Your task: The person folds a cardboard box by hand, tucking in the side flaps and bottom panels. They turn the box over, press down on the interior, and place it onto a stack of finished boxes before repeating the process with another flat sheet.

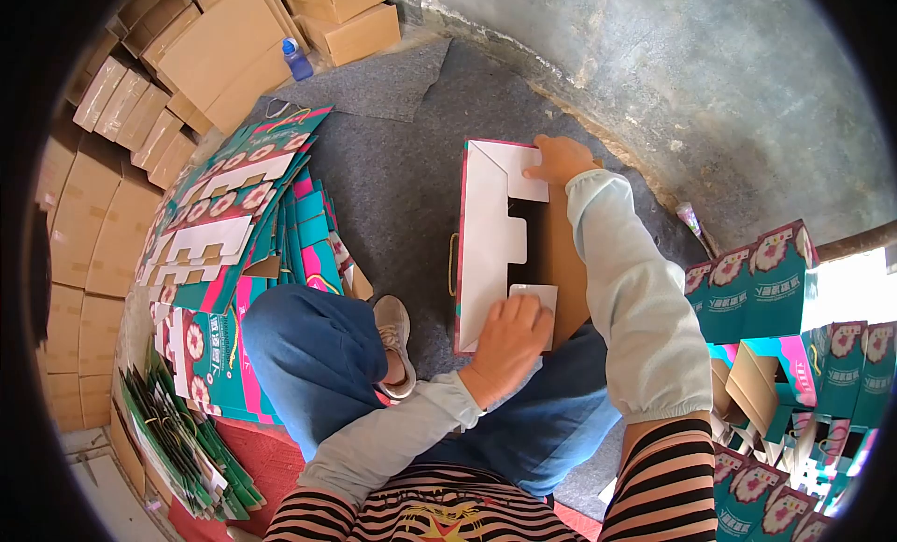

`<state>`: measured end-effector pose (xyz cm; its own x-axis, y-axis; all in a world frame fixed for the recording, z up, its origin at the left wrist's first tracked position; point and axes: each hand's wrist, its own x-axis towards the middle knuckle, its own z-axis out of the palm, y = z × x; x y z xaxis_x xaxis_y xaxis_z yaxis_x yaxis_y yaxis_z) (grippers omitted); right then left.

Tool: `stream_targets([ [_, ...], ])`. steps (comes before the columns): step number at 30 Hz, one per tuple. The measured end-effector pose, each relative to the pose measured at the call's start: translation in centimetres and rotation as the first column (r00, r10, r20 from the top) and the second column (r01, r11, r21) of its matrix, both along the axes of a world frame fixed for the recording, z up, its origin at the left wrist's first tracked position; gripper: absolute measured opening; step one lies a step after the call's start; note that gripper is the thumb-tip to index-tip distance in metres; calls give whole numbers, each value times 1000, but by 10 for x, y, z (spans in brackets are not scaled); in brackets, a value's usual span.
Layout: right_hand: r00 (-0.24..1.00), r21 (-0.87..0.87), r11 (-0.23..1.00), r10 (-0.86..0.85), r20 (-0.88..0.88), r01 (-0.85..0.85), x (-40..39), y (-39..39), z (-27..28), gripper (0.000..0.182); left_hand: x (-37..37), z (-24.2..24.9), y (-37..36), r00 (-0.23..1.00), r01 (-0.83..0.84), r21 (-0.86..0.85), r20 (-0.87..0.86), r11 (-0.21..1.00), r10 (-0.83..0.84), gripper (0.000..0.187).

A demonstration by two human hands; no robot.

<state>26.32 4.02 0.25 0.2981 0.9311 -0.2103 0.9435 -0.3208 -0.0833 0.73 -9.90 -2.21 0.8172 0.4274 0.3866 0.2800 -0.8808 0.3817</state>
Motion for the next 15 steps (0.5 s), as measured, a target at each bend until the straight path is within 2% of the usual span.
stream_targets([
  [3,999,-14,999,-29,-27,29,7,-2,-1,66,1,6,-20,998,57,-206,25,977,-53,40],
  [4,999,4,999,-37,-36,37,9,-5,-2,67,3,5,-23,999,28,-197,24,980,-23,44],
  [10,997,34,997,-75,-33,76,5,-20,4,68,17,-10,-35,987,-88,-44,-135,995,81,31],
  [14,987,-60,987,-152,-52,149,10,-34,12,70,11,-14,-44,990,-123,31,-61,992,125,24],
  [15,982,-34,984,-179,-55,177,16,-42,12,68,1,-8,-39,991,-112,40,-65,993,115,24],
])
